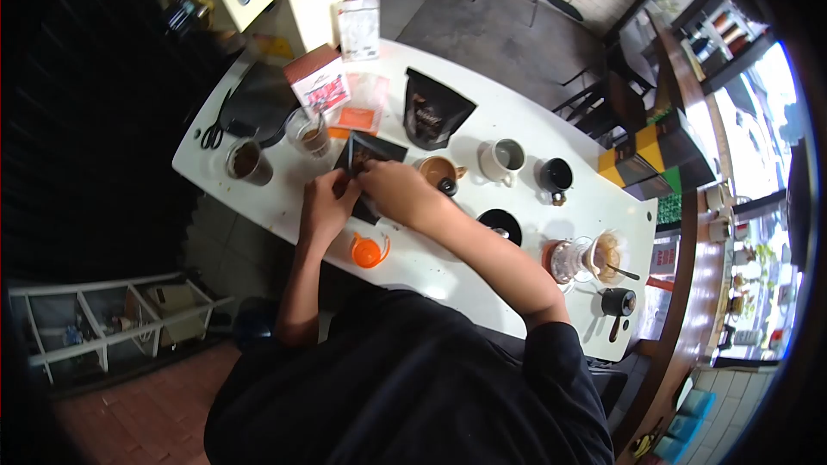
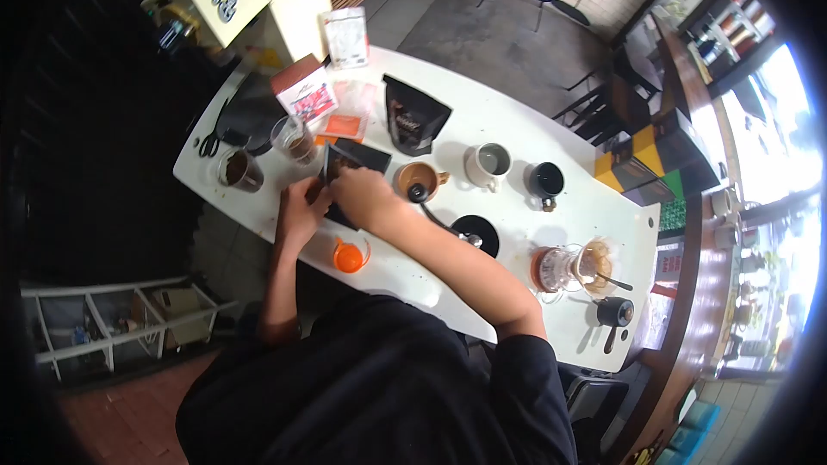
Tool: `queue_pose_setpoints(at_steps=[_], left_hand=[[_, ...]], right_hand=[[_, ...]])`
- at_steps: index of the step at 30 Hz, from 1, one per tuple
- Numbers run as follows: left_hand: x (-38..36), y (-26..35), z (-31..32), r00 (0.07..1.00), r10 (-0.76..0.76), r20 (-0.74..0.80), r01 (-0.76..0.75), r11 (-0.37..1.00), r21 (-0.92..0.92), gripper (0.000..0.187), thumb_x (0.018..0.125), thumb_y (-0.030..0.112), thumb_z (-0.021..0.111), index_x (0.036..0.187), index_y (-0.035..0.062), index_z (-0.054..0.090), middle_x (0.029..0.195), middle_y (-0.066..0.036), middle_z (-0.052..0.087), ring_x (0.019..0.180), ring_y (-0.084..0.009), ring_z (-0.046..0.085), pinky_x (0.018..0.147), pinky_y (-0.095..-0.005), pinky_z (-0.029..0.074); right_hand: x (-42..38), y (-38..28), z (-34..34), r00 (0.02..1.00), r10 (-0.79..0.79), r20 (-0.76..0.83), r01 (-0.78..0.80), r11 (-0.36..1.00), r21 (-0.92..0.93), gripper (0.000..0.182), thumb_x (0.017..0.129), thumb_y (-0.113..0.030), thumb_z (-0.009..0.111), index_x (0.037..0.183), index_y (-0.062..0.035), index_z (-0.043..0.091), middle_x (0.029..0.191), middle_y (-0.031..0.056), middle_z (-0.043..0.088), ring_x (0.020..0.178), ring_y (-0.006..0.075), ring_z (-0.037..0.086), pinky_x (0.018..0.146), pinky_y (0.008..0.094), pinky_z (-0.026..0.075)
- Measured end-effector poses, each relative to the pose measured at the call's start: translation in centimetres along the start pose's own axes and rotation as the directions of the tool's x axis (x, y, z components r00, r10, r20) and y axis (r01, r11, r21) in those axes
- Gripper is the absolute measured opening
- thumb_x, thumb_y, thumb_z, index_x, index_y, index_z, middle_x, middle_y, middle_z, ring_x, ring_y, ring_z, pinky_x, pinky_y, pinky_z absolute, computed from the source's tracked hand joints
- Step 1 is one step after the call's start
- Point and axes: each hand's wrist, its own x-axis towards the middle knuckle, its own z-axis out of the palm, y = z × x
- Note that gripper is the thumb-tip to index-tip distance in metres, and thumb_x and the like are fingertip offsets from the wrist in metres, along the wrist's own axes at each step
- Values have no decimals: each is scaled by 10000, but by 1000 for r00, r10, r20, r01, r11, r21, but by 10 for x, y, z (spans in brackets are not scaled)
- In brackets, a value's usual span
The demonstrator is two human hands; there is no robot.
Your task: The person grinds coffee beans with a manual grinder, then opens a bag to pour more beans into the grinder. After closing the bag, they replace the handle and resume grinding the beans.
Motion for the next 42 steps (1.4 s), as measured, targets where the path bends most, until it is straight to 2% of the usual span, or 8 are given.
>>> queue_pose_setpoints(at_steps=[4, 11, 17, 20, 25, 29, 36, 42], left_hand=[[5, -35, 7, 999, 47, 4, -47, 999, -7, 235, 903, 139, 665, 794, -59, 598, 662, -163, 642, 587, -236, 630, 587, -381, 462], [-2, -13, -1, 1000, -1, 2, 1, 1000, 26, 208, 898, 120, 625, 781, -52, 614, 627, -145, 637, 581, -221, 636, 590, -373, 468], [-7, -23, -1, 997, 57, -48, -56, 998, 13, 215, 935, 139, 632, 823, -44, 629, 667, -139, 647, 592, -199, 615, 613, -370, 470], [-9, -13, -5, 1000, 6, -17, -5, 999, 41, 218, 938, 142, 635, 833, -49, 630, 675, -145, 647, 596, -210, 615, 614, -372, 467], [-9, -18, 2, 999, -19, -30, 17, 997, -72, 244, 954, 134, 640, 792, -42, 591, 609, -44, 572, 575, -91, 527, 566, -308, 428], [-9, -23, 5, 999, -12, -38, 7, 992, -129, 276, 974, 125, 635, 752, -17, 554, 580, 19, 501, 551, -36, 437, 529, -254, 373], [-8, -20, 3, 996, -78, 31, 82, 983, -164, 299, 993, 119, 620, 735, 4, 519, 621, 24, 502, 600, -44, 497, 579, -236, 396], [-7, -15, 6, 996, -69, 47, 78, 975, -208, 310, 1006, 127, 608, 729, 32, 505, 633, 36, 495, 609, -41, 509, 575, -226, 394]], right_hand=[[19, 1, 12, 996, 43, 75, -40, 998, -42, 233, 915, -199, 612, 1064, -82, 749, 1199, 165, 670, 1065, 337, 702, 835, 431, 591], [22, 4, 11, 993, -16, 119, 13, 1000, 22, 218, 918, -184, 598, 1001, -74, 766, 1090, 182, 733, 1026, 350, 722, 837, 436, 591], [17, 4, 11, 989, -140, -36, 140, 990, -11, 165, 865, -81, 623, 917, -96, 779, 955, 179, 749, 922, 370, 742, 805, 417, 608], [3, 0, -11, 969, -210, -132, 220, 973, 67, 132, 813, -20, 614, 843, -29, 742, 835, 205, 717, 851, 365, 731, 759, 426, 595], [-19, 19, -35, 968, -205, -144, 230, 956, 181, 153, 826, -3, 620, 893, -50, 749, 870, 172, 724, 830, 355, 724, 760, 417, 583], [-85, 33, -77, 844, -159, -512, 362, 874, 325, 101, 880, -66, 676, 946, -17, 734, 858, 138, 722, 808, 330, 706, 762, 402, 561], [-200, 43, -79, 924, 148, -354, 27, 896, 444, 108, 864, -54, 696, 946, 9, 725, 841, 148, 704, 781, 322, 685, 726, 386, 538], [-240, 49, -37, 888, 366, -278, -231, 879, 417, 102, 882, -64, 678, 943, 7, 719, 870, 147, 696, 814, 333, 680, 756, 406, 539]])
